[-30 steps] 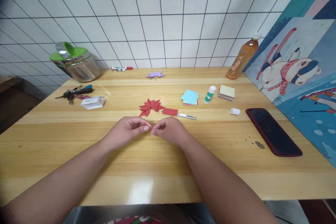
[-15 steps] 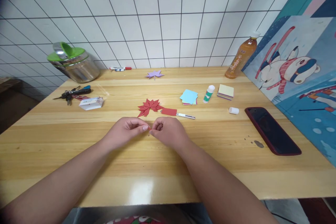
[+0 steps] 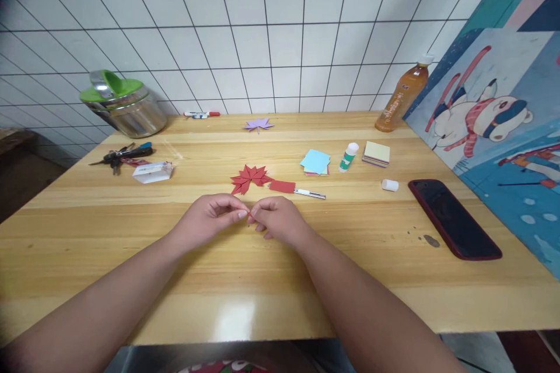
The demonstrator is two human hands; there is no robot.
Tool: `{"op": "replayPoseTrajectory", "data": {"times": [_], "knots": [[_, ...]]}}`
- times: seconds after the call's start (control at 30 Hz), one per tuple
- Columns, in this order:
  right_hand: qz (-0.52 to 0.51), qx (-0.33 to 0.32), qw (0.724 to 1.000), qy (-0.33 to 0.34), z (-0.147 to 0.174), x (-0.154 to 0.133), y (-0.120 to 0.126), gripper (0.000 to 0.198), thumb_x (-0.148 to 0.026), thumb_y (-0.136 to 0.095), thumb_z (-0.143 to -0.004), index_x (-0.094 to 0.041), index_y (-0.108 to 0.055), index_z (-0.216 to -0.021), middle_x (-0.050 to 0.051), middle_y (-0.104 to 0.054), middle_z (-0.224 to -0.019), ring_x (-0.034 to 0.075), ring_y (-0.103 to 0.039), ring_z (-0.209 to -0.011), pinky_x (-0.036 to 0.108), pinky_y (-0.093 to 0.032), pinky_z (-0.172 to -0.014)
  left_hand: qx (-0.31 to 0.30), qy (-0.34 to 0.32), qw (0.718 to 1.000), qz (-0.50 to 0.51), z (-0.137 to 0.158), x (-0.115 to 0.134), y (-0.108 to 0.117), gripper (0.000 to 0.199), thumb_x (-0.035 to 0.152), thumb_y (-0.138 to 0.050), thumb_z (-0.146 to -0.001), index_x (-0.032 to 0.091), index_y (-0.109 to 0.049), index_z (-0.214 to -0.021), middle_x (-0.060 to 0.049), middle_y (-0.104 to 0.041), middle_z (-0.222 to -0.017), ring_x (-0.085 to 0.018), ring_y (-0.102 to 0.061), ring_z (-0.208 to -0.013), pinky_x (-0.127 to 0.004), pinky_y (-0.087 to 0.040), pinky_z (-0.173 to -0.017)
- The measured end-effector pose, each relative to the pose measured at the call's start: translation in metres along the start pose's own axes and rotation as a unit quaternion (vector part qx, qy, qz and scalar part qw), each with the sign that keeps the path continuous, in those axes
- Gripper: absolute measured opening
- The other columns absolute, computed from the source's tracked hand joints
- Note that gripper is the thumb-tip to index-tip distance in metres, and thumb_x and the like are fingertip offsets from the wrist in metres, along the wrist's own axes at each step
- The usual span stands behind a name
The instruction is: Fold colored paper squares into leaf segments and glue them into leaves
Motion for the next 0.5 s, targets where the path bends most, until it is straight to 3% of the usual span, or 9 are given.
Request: {"op": "replayPoseTrajectory", "data": {"times": [0.1,0.23,0.37,0.5], "knots": [[-0.016,0.022,1.000,-0.004,-0.001,-0.002,0.004,0.018,-0.034,-0.057,-0.074,-0.017,-0.061,-0.072,0.003,-0.063,-0.078,0.011,-0.058,-0.063,0.018,-0.047,-0.050,0.014,0.003,1.000,0.020,-0.001,-0.001,0.000,0.019,0.034,-0.063,-0.073,0.016,-0.067,-0.079,-0.006,-0.069,-0.081,-0.018,-0.062,-0.076,-0.028,-0.047,-0.072],[-0.070,0.051,0.996,-0.007,-0.001,-0.004,0.010,0.029,-0.043,-0.048,-0.080,-0.020,-0.061,-0.091,0.005,-0.064,-0.086,0.010,-0.059,-0.062,0.019,-0.048,-0.048,0.071,0.027,0.995,0.061,-0.004,-0.002,0.007,0.022,0.036,-0.066,-0.070,0.016,-0.066,-0.078,-0.004,-0.069,-0.078,-0.016,-0.061,-0.073,-0.027,-0.045,-0.071],[-0.119,0.010,0.992,0.033,-0.001,-0.005,0.004,0.033,-0.028,-0.057,-0.070,-0.024,-0.053,-0.103,0.000,-0.061,-0.081,0.011,-0.058,-0.065,0.022,-0.050,-0.051,0.108,0.049,0.982,0.146,-0.005,-0.007,0.011,0.024,0.038,-0.068,-0.069,0.017,-0.066,-0.080,-0.003,-0.068,-0.079,-0.015,-0.060,-0.074,-0.026,-0.044,-0.072],[-0.115,0.021,0.989,0.092,-0.002,-0.004,-0.005,0.038,-0.023,-0.065,-0.064,-0.024,-0.053,-0.100,-0.001,-0.056,-0.082,0.012,-0.057,-0.073,0.022,-0.051,-0.052,0.083,0.059,0.969,0.226,-0.004,-0.011,0.004,0.023,0.036,-0.068,-0.070,0.016,-0.065,-0.082,-0.002,-0.067,-0.076,-0.014,-0.060,-0.073,-0.026,-0.044,-0.073]]}}
Point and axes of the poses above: each hand's wrist, its own z-axis away from the middle knuckle, its own y-axis out of the back of the hand, x = y × z, the point moved 3 cm from there along -z, towards the middle knuckle
